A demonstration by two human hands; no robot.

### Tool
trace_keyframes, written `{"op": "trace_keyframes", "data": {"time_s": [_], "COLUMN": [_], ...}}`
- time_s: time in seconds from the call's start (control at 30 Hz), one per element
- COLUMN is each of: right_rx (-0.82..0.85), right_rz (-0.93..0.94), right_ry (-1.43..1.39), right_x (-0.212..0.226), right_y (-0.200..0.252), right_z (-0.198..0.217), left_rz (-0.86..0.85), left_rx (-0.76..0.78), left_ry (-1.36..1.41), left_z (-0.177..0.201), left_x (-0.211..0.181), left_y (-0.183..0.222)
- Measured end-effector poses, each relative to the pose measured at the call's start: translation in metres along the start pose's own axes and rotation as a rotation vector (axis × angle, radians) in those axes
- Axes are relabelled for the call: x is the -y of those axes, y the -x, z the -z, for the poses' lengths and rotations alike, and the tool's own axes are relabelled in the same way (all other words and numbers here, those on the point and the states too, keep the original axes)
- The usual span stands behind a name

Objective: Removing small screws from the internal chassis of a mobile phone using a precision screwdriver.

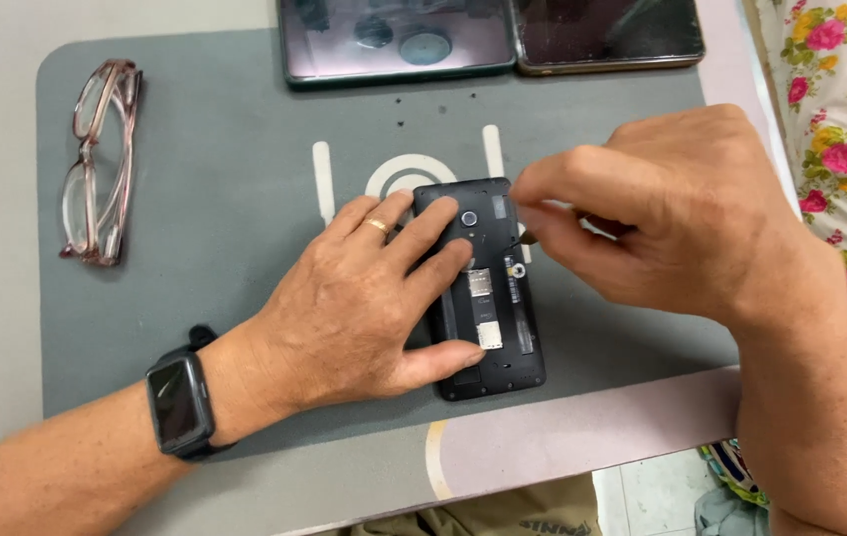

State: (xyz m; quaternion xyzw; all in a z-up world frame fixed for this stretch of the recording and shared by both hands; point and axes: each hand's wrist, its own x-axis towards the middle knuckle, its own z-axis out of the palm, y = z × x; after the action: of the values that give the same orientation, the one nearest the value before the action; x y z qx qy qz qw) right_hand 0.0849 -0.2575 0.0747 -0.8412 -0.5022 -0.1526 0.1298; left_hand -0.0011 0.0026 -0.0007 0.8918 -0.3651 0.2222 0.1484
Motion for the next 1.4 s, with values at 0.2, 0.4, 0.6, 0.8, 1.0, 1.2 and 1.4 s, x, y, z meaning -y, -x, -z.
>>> {"op": "trace_keyframes", "data": {"time_s": [0.2,0.4,0.6,0.8,1.0,1.2,1.4], "right_rx": [-0.086,-0.124,-0.066,-0.086,-0.069,0.057,-0.001], "right_rz": [0.081,0.145,0.185,0.193,0.165,0.083,0.014], "right_ry": [-0.065,-0.144,-0.216,-0.174,-0.125,-0.097,-0.004], "right_x": [0.001,0.0,0.004,-0.002,-0.003,-0.002,-0.003], "right_y": [-0.006,-0.006,-0.011,-0.008,-0.003,0.0,0.003], "right_z": [0.006,0.0,0.007,0.004,0.001,0.008,0.005], "left_rz": [-0.021,0.007,0.01,0.009,-0.013,-0.012,-0.01], "left_rx": [0.048,0.028,0.035,0.045,0.027,0.019,0.017], "left_ry": [0.015,-0.116,-0.057,-0.024,-0.022,-0.031,-0.049], "left_z": [0.0,-0.004,0.0,0.004,0.004,-0.001,-0.002], "left_x": [-0.002,-0.004,-0.002,-0.003,-0.002,0.0,0.0], "left_y": [-0.005,-0.004,-0.004,-0.009,-0.005,-0.002,-0.002]}}
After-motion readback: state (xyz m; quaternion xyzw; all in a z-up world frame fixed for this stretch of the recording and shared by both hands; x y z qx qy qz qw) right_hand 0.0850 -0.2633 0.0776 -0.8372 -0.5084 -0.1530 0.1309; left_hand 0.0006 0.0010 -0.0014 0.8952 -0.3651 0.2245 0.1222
